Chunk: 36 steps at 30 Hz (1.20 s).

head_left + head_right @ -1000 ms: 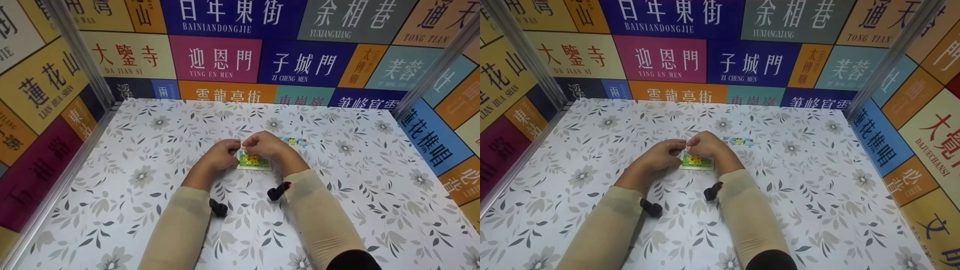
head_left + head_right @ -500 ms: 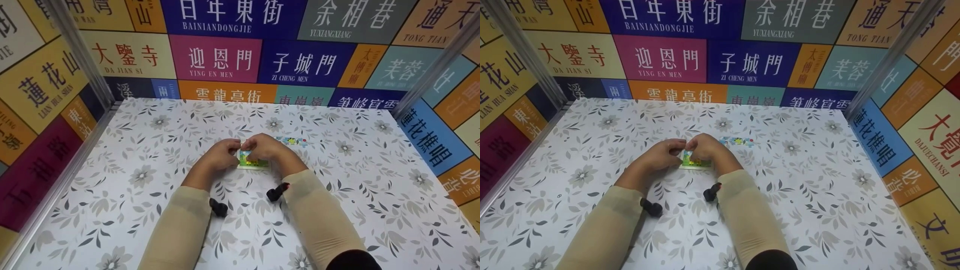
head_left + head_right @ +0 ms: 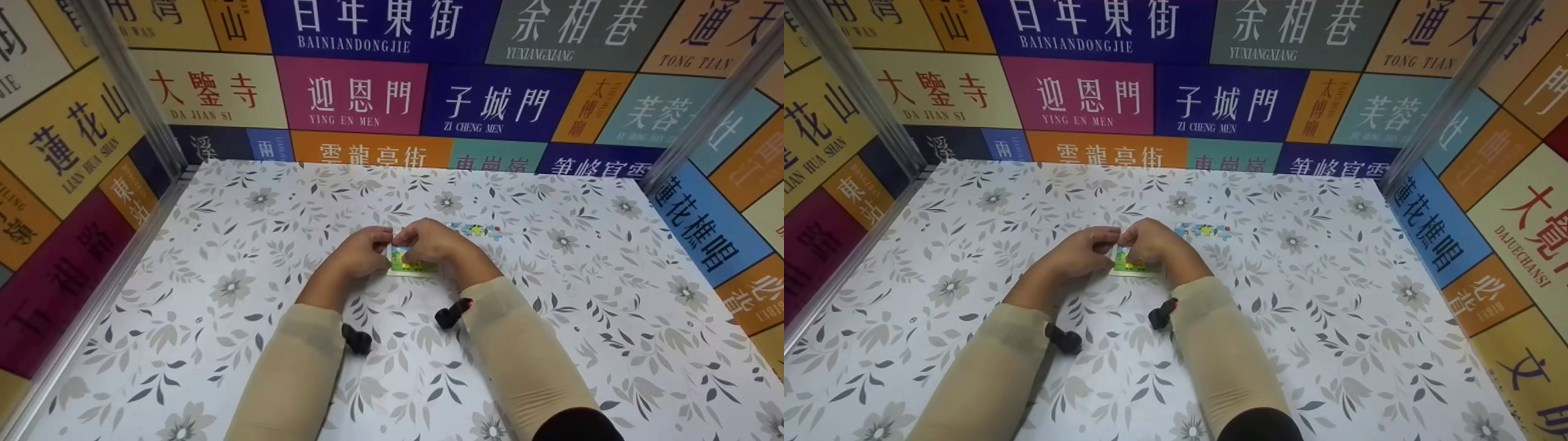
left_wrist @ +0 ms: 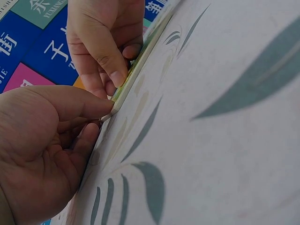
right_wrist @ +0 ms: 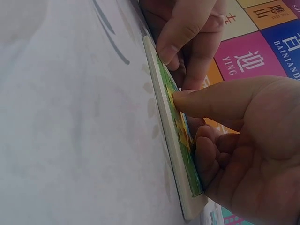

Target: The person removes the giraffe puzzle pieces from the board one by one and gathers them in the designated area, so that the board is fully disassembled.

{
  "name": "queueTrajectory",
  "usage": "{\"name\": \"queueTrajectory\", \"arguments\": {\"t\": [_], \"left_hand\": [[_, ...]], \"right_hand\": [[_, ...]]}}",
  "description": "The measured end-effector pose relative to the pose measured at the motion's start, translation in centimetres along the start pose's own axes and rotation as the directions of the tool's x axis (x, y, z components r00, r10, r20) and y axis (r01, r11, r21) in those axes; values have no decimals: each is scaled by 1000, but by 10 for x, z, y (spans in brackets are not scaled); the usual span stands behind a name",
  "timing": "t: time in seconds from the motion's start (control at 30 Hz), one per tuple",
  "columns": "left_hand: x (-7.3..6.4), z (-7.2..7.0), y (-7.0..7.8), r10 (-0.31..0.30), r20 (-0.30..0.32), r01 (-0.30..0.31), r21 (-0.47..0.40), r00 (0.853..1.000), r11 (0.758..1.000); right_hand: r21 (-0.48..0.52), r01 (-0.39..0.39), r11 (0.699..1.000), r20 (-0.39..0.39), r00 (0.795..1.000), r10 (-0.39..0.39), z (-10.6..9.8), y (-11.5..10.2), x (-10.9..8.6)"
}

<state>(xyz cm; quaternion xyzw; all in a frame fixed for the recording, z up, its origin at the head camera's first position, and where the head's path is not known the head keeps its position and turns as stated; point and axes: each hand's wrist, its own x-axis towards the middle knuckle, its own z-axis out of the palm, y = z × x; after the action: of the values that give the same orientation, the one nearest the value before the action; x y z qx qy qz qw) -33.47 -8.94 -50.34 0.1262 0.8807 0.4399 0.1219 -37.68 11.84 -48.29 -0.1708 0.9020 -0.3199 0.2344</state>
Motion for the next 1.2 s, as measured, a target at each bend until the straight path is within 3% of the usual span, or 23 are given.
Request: {"name": "queueTrajectory", "arguments": {"t": [1.2], "left_hand": [[1, -1, -2, -6, 10, 7, -42, 1000, 999]], "right_hand": [[-30, -8, 1000, 24, 1000, 9, 1, -3, -1]]}}
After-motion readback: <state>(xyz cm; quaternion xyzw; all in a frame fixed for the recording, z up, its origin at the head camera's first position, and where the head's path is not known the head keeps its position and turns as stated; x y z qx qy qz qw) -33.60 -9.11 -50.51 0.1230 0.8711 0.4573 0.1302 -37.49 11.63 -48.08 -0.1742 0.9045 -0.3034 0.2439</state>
